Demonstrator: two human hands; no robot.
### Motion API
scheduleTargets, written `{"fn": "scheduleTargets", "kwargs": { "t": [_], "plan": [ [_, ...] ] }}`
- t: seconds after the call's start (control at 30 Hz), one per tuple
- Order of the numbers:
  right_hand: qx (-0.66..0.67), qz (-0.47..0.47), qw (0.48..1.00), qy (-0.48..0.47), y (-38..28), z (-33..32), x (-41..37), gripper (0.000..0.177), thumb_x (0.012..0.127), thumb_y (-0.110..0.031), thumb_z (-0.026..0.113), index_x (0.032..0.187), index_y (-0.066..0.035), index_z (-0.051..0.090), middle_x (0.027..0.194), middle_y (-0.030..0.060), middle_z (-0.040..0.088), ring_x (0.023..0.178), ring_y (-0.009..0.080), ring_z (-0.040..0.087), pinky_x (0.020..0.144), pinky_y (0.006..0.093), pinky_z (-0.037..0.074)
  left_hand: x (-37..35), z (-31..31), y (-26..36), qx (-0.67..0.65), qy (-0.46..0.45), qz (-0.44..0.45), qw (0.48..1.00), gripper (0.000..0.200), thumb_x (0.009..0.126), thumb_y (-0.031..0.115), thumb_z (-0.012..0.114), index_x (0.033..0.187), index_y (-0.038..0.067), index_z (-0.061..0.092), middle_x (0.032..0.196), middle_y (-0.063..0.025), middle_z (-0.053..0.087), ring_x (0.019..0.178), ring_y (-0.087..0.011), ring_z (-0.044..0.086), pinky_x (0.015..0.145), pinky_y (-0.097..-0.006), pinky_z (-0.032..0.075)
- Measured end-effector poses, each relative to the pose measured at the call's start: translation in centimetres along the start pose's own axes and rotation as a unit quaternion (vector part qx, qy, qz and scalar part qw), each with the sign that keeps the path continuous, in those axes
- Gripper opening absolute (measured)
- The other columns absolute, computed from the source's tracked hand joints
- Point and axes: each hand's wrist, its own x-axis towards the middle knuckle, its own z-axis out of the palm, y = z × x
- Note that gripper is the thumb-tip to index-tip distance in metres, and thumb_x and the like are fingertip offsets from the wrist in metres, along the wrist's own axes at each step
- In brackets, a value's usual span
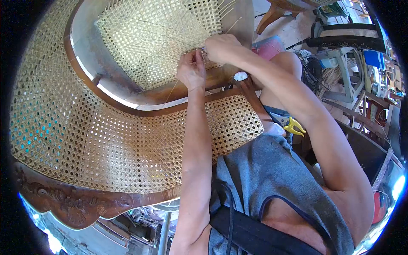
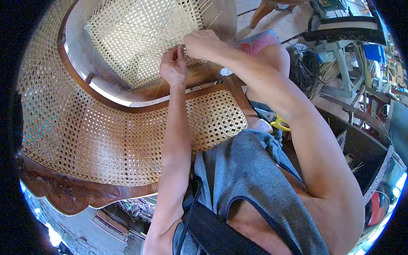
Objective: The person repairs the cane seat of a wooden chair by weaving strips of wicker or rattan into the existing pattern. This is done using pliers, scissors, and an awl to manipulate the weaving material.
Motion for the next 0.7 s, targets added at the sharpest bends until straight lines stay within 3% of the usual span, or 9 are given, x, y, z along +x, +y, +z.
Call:
{"fn": "scheduleTargets", "kwargs": {
  "t": [0.13, 0.23, 0.3, 0.43, 0.5, 0.53, 0.6, 0.63, 0.7],
  "plan": [
    [-0.004, 0.018, 0.999, 0.037, 0.2, 1.3, 0.8, 0.021, 0.082, -0.015, 0.059, 0.092, -0.002, 0.072, 0.094, 0.0172, 0.071, 0.092, 0.0307, 0.068, 0.078, 0.0425, 0.053, 0.1, -0.5, 0.0, -0.01, -0.014, 0.019, 1.0, 0.018, 0.083, 0.021, 0.072, 0.091, 0.005, 0.072, 0.08, -0.0116, 0.067, 0.072, -0.027, 0.064, 0.066, -0.0365, 0.05],
    [0.0, -0.01, 0.998, 0.066, 1.1, 2.2, 1.1, 0.024, 0.086, -0.019, 0.057, 0.095, -0.003, 0.072, 0.096, 0.0182, 0.07, 0.093, 0.0313, 0.068, 0.079, 0.0438, 0.053, 0.1, -0.3, -0.3, 0.056, 0.019, 0.113, 0.992, 0.019, 0.08, 0.018, 0.072, 0.092, 0.003, 0.072, 0.079, -0.0126, 0.067, 0.07, -0.0253, 0.064, 0.065, -0.0364, 0.05],
    [0.027, 0.024, 0.998, 0.05, 1.2, 1.8, 0.4, 0.031, 0.089, -0.025, 0.053, 0.094, -0.001, 0.071, 0.096, 0.0207, 0.069, 0.093, 0.0313, 0.068, 0.08, 0.0447, 0.052, -0.3, 0.4, -0.1, -0.02, 0.038, 0.031, 0.999, 0.018, 0.079, 0.015, 0.072, 0.091, 0.002, 0.072, 0.076, -0.0128, 0.067, 0.071, -0.0239, 0.063, 0.069, -0.0368, 0.05],
    [0.052, 0.097, 0.994, 0.024, 3.0, 0.2, -1.3, 0.04, 0.093, -0.035, 0.047, 0.094, -0.003, 0.071, 0.098, 0.0198, 0.069, 0.094, 0.0333, 0.067, 0.082, 0.0452, 0.052, -0.7, 1.2, -0.1, -0.047, 0.037, -0.03, 0.998, 0.017, 0.078, 0.014, 0.07, 0.089, 0.001, 0.071, 0.076, -0.0123, 0.067, 0.073, -0.0251, 0.063, 0.076, -0.0378, 0.048],
    [0.1, 0.137, 0.978, 0.12, 6.3, -0.1, -1.9, 0.051, 0.096, -0.049, 0.043, 0.093, -0.006, 0.071, 0.093, 0.02, 0.069, 0.089, 0.0377, 0.066, 0.081, 0.0468, 0.051, -0.7, 1.3, -0.3, -0.033, 0.008, -0.045, 0.998, 0.018, 0.078, 0.014, 0.068, 0.09, 0.001, 0.07, 0.084, -0.013, 0.068, 0.078, -0.0248, 0.063, 0.078, -0.0376, 0.048],
    [0.1, 0.137, 0.978, 0.119, 7.9, -0.1, -1.9, 0.051, 0.096, -0.049, 0.043, 0.093, -0.006, 0.071, 0.093, 0.02, 0.069, 0.089, 0.0377, 0.066, 0.081, 0.0468, 0.051, -0.9, 1.1, 0.2, -0.033, 0.008, -0.046, 0.998, 0.018, 0.078, 0.014, 0.068, 0.09, 0.001, 0.07, 0.084, -0.013, 0.068, 0.078, -0.0248, 0.063, 0.078, -0.0376, 0.048],
    [0.134, 0.17, 0.962, 0.17, 9.6, -0.4, -1.8, 0.051, 0.095, -0.053, 0.044, 0.09, -0.01, 0.07, 0.092, 0.0208, 0.067, 0.089, 0.0397, 0.064, 0.079, 0.0468, 0.051, -1.2, 0.9, 1.4, -0.005, 0.047, 0.017, 0.999, 0.015, 0.08, 0.014, 0.068, 0.092, 0.006, 0.068, 0.09, -0.0132, 0.067, 0.079, -0.0275, 0.061, 0.084, -0.0396, 0.043],
    [0.124, 0.153, 0.953, 0.231, 9.2, 0.3, -2.4, 0.055, 0.094, -0.056, 0.044, 0.085, -0.007, 0.068, 0.087, 0.021, 0.067, 0.086, 0.0403, 0.064, 0.074, 0.0472, 0.051, -1.1, 1.1, 2.0, -0.005, 0.048, 0.016, 0.999, 0.015, 0.08, 0.014, 0.068, 0.092, 0.006, 0.068, 0.09, -0.0132, 0.067, 0.079, -0.0275, 0.061, 0.084, -0.0396, 0.043],
    [0.114, 0.129, 0.962, 0.212, 8.8, -0.6, -3.8, 0.055, 0.094, -0.055, 0.044, 0.083, -0.006, 0.067, 0.084, 0.02, 0.067, 0.084, 0.0402, 0.064, 0.073, 0.0473, 0.051, 0.0, 1.8, 3.3, -0.012, 0.063, 0.16, 0.985, 0.019, 0.084, 0.018, 0.068, 0.099, 0.006, 0.067, 0.098, -0.0138, 0.066, 0.082, -0.0253, 0.061, 0.081, -0.0385, 0.046]
  ]
}}
